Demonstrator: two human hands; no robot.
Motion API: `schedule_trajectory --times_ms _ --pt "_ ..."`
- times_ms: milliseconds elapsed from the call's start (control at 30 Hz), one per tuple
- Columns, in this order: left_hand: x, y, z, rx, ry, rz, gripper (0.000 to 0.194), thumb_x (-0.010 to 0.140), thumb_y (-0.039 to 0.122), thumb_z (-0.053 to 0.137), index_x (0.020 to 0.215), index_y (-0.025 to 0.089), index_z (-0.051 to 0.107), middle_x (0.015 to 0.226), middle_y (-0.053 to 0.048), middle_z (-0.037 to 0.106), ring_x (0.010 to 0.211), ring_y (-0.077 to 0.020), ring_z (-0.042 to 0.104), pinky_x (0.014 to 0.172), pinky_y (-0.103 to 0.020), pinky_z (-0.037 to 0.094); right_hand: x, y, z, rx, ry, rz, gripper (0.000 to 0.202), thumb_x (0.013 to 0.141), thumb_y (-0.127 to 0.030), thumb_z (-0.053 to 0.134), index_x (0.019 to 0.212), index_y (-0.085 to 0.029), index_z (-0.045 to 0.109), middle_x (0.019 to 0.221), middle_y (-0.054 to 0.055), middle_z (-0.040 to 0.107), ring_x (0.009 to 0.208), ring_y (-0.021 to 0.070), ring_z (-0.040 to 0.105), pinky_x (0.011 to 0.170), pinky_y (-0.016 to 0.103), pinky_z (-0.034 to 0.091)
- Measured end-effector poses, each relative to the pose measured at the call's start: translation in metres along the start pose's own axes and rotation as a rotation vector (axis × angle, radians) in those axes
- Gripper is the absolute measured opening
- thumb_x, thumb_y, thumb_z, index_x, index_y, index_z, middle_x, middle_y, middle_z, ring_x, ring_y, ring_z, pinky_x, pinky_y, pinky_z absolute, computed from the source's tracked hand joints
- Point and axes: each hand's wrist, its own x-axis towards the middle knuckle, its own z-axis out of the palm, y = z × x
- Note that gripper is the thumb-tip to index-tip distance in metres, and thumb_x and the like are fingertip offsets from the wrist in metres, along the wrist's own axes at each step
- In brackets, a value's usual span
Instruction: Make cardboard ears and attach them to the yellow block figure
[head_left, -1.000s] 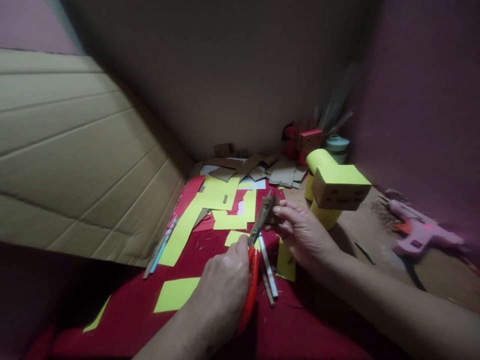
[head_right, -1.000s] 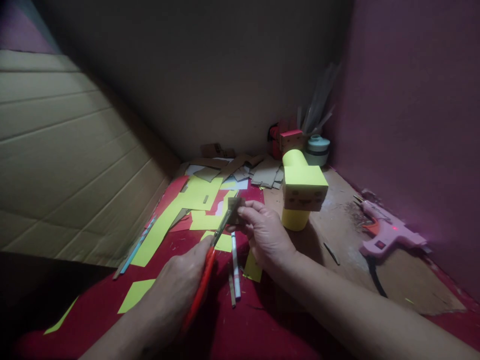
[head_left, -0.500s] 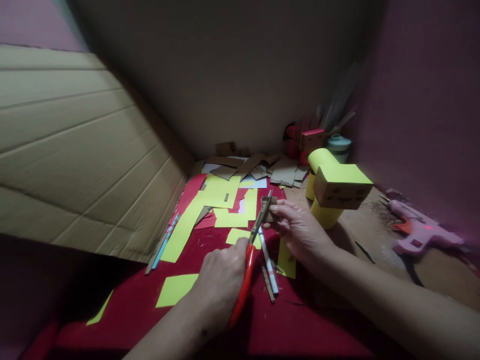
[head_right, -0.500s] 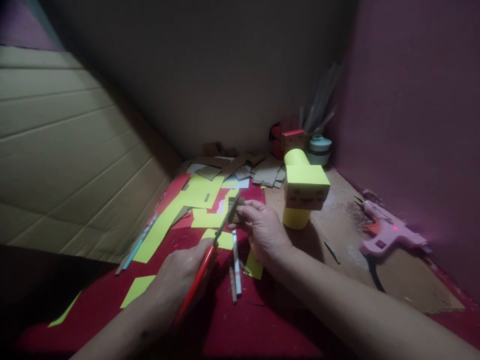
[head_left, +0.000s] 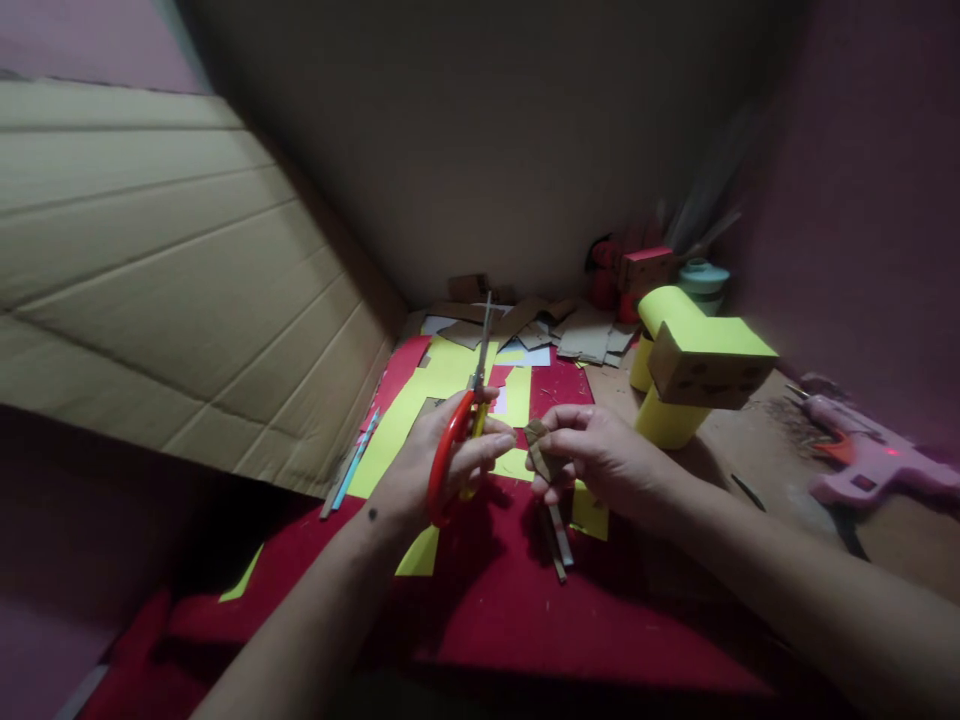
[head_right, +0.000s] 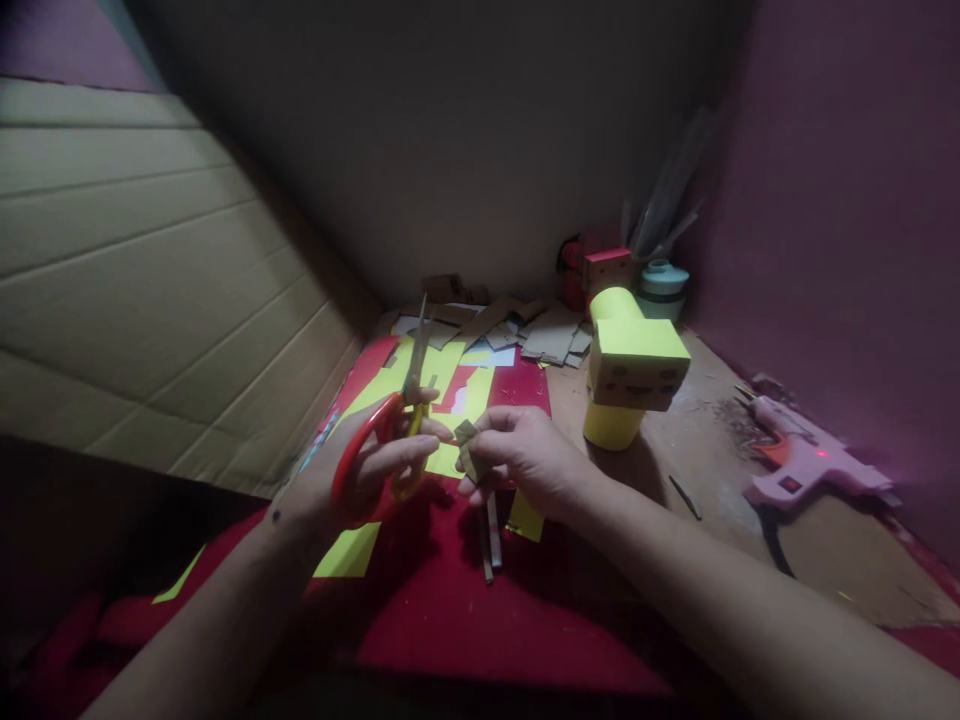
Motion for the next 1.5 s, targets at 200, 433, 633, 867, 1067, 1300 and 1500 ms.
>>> schedule_trajectory --times_ms 200,433,633,867,1067,1300,1500 --pt "0.003 0.005 0.011 -0.135 -0.103 -0.029 0.041 0.069 0.023 0.072 0.105 0.019 0.053 0.078 0.002 0.062 0.046 -0.0041 0.043 0.042 -0.018 0.033 -0.004 -0.002 0.002 -0.169 -0.098 0.074 0.009 0.063 -0.007 0.060 0.060 -0.015 0.059 0.046 0.001 0.062 0.039 0.0136 0.058 0.037 0.022 0.044" --pt "0.001 0.007 0.019 -0.196 -0.010 -0.044 0.034 0.069 0.019 0.071 0.099 0.016 0.053 0.068 0.004 0.054 0.049 -0.0056 0.045 0.044 -0.018 0.033 0.000 0.005 -0.001 -0.170 0.003 0.019 0.012 0.065 -0.012 0.065 0.057 -0.017 0.058 0.040 -0.004 0.055 0.033 0.0074 0.046 0.036 0.020 0.033" --pt "0.000 -0.004 0.031 -0.309 0.155 -0.031 0.036 0.078 0.022 0.060 0.111 0.019 0.045 0.068 0.006 0.050 0.041 -0.0056 0.043 0.039 -0.020 0.033 0.002 0.013 0.000 0.007 0.076 -0.038 0.014 0.066 -0.025 0.075 0.072 -0.016 0.067 0.052 -0.002 0.059 0.044 0.0089 0.049 0.044 0.024 0.037" --pt "-0.002 -0.008 0.042 -0.400 0.257 -0.055 0.041 0.076 0.023 0.064 0.112 0.020 0.045 0.074 0.002 0.054 0.051 -0.0094 0.053 0.045 -0.021 0.042 0.005 0.021 0.005 0.224 0.131 0.016 0.016 0.063 -0.020 0.076 0.074 -0.012 0.066 0.070 0.002 0.063 0.051 0.0064 0.051 0.045 0.019 0.036" --pt "-0.003 -0.011 0.047 -0.459 0.270 -0.060 0.045 0.076 0.023 0.067 0.114 0.021 0.044 0.076 0.004 0.053 0.050 -0.0061 0.048 0.045 -0.020 0.040 0.006 0.021 0.004 0.272 0.145 0.046 0.012 0.062 -0.016 0.075 0.069 -0.012 0.066 0.065 0.001 0.062 0.049 0.0061 0.050 0.042 0.018 0.035" --pt "-0.002 -0.011 0.049 -0.468 0.285 -0.047 0.041 0.076 0.021 0.065 0.112 0.021 0.045 0.076 0.003 0.053 0.049 -0.0065 0.048 0.042 -0.019 0.039 0.007 0.019 0.004 0.256 0.148 0.030 0.010 0.062 -0.015 0.075 0.069 -0.012 0.069 0.067 0.002 0.063 0.048 0.0058 0.047 0.040 0.018 0.031" --pt "-0.004 -0.010 0.049 -0.467 0.303 -0.034 0.042 0.076 0.022 0.064 0.113 0.021 0.045 0.078 0.003 0.052 0.051 -0.0063 0.049 0.043 -0.019 0.040 0.005 0.019 0.006 0.269 0.143 0.003 0.011 0.060 -0.017 0.075 0.066 -0.015 0.066 0.061 -0.001 0.059 0.049 0.0076 0.048 0.042 0.021 0.032"
